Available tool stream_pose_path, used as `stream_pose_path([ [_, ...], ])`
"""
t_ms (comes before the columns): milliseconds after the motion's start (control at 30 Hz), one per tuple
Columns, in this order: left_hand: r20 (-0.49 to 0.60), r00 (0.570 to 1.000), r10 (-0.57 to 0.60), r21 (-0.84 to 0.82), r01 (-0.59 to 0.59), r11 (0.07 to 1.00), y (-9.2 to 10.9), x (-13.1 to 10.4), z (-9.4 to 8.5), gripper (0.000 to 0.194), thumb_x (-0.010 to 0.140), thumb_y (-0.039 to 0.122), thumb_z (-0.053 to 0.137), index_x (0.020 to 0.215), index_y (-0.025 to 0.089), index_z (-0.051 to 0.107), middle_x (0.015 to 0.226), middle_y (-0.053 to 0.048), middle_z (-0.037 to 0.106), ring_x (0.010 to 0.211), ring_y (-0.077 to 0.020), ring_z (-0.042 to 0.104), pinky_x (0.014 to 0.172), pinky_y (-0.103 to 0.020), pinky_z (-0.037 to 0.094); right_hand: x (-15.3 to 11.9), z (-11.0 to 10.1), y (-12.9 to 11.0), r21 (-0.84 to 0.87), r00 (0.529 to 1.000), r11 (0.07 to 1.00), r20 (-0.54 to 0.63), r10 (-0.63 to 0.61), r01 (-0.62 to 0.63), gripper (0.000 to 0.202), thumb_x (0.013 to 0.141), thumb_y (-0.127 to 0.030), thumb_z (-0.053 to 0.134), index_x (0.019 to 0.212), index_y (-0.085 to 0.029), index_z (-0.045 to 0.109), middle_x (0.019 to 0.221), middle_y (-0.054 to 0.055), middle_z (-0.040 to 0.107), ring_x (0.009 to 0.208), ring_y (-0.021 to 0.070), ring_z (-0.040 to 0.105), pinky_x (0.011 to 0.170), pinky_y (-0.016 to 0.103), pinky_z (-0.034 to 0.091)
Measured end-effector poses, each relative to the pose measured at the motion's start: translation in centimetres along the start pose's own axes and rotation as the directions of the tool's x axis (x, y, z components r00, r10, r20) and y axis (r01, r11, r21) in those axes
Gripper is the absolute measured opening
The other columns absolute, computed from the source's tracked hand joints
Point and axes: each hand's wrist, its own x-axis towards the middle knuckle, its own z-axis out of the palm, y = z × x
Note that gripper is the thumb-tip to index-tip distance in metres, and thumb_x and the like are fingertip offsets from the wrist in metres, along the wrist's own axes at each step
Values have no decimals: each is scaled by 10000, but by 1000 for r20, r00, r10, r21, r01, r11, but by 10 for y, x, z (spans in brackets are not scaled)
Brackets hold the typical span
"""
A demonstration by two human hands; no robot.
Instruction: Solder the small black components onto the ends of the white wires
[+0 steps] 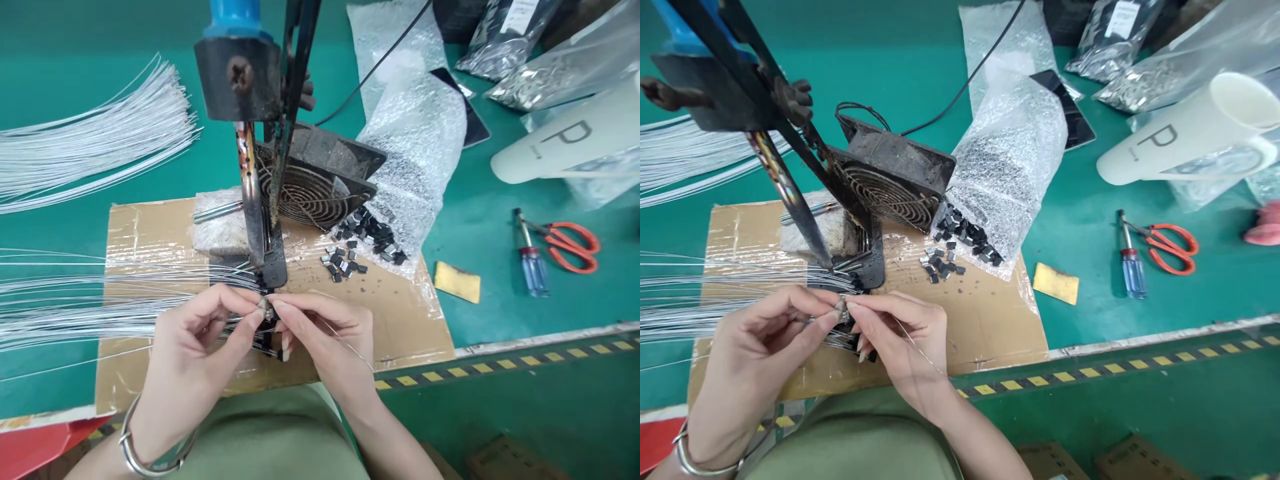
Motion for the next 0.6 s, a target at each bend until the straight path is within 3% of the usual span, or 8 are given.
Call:
stream_pose_path([
  [200,-28,999,-16,5,17,1000,-1,0,2,116,882,184,770,774,227,775,920,-10,802,819,-122,741,744,-159,586,2,1,3,2,1000,1000,-13,3,-3,176,873,-181,822,928,-326,904,682,-22,736,488,64,629,462,152,548],
  [300,-50,997,-51,-12,51,999,0,-1,6,101,869,211,783,769,216,776,914,-22,797,828,-137,735,755,-185,580,0,-3,5,-106,997,992,-24,-75,72,136,927,-225,789,953,-303,898,675,-26,674,503,68,581,473,186,500],
  [467,-123,987,-103,1,104,995,1,0,8,117,858,241,780,748,209,754,924,-24,799,787,-135,703,689,-213,544,-9,-11,6,-338,967,908,37,-250,248,413,1137,-375,409,1337,-306,764,800,-10,530,662,120,518,621,275,472],
  [600,-51,997,-54,89,59,994,-1,3,4,107,868,255,766,771,212,757,928,-36,808,750,-146,700,567,-219,483,-14,-12,6,-364,963,892,54,-265,266,391,1130,-265,387,1474,-332,561,766,-43,627,661,132,528,654,284,449],
])
